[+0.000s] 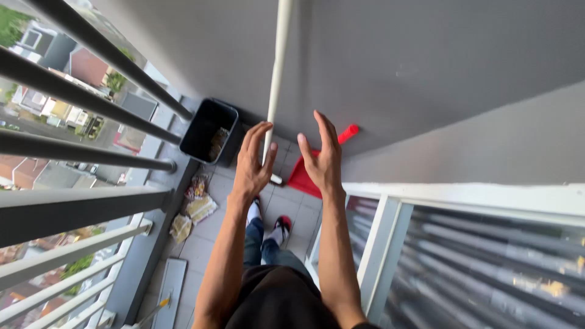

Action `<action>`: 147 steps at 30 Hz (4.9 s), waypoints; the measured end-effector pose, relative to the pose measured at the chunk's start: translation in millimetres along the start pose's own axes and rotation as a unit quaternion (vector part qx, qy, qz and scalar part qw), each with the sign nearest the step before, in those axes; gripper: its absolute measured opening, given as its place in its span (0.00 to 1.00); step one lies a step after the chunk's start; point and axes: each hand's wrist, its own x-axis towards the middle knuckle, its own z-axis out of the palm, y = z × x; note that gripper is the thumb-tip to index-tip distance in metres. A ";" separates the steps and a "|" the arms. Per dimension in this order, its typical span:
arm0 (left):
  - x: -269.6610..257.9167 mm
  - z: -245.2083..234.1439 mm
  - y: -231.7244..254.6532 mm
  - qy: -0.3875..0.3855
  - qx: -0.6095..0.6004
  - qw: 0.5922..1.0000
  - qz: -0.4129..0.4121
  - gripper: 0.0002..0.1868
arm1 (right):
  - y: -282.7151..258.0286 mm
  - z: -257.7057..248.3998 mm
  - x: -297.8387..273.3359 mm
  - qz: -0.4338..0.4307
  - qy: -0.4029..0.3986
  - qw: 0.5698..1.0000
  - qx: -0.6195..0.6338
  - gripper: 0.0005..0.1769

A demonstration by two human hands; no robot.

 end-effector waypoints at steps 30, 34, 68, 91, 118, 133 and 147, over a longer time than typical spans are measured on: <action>135.6 -70.0 -9.6 -0.084 -0.057 0.994 0.028 0.26 | -78.5 66.1 108.4 0.005 0.089 0.996 0.005 0.32; 149.2 -57.6 -19.7 -0.098 -0.068 0.992 0.036 0.27 | -65.8 71.8 123.5 0.000 0.093 0.996 0.001 0.32; 128.6 -25.8 -45.1 -0.095 -0.176 0.978 0.054 0.20 | -70.8 82.5 112.8 0.007 0.086 0.994 0.060 0.21; -67.0 -53.6 29.6 -0.070 -0.169 0.982 0.038 0.22 | -157.9 30.5 -61.4 -0.139 0.044 0.983 0.114 0.16; -251.1 -156.5 77.4 0.071 -0.192 0.977 0.055 0.22 | -267.4 53.3 -219.8 -0.168 -0.129 0.937 0.277 0.13; -333.0 -255.0 26.5 0.137 -0.131 0.982 -0.010 0.17 | -327.7 145.2 -285.6 -0.192 -0.212 0.911 0.298 0.12; -405.6 -342.8 -7.6 0.187 -0.117 0.973 -0.071 0.18 | -387.5 222.9 -353.1 -0.134 -0.278 0.895 0.323 0.06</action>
